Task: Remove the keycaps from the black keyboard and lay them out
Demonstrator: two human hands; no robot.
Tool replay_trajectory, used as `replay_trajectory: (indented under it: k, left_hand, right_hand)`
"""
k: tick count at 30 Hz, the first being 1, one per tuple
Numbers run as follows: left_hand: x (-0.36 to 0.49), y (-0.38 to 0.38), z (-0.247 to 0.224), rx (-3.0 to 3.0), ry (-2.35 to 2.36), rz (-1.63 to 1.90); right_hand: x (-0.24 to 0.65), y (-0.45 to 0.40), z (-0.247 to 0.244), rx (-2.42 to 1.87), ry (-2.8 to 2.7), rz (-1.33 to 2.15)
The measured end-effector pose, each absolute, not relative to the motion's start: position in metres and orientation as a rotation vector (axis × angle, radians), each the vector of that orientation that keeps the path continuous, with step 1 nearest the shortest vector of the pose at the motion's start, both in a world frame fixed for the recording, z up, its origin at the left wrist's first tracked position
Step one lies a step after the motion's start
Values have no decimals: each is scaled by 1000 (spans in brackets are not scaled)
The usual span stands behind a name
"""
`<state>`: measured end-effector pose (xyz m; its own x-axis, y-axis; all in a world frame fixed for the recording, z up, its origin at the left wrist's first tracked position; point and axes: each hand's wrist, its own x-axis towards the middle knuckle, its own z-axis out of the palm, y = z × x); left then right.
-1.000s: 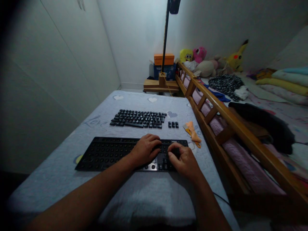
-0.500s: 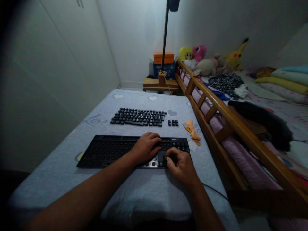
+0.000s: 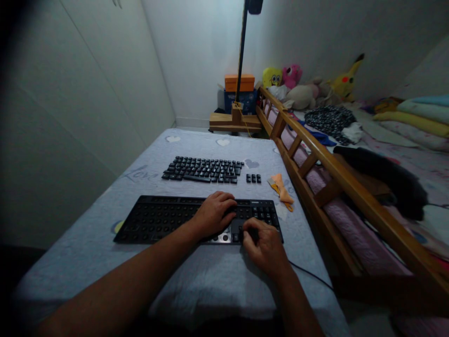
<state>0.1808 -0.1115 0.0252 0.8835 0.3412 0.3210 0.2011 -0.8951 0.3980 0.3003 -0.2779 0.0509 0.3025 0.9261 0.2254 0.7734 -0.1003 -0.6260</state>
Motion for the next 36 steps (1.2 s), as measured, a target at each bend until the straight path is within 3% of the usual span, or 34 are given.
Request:
replay_trajectory:
  k: [36]
  left_hand:
    - [180, -112, 27, 2717, 402, 519]
  right_hand:
    - [303, -281, 49, -1870, -1453, 335]
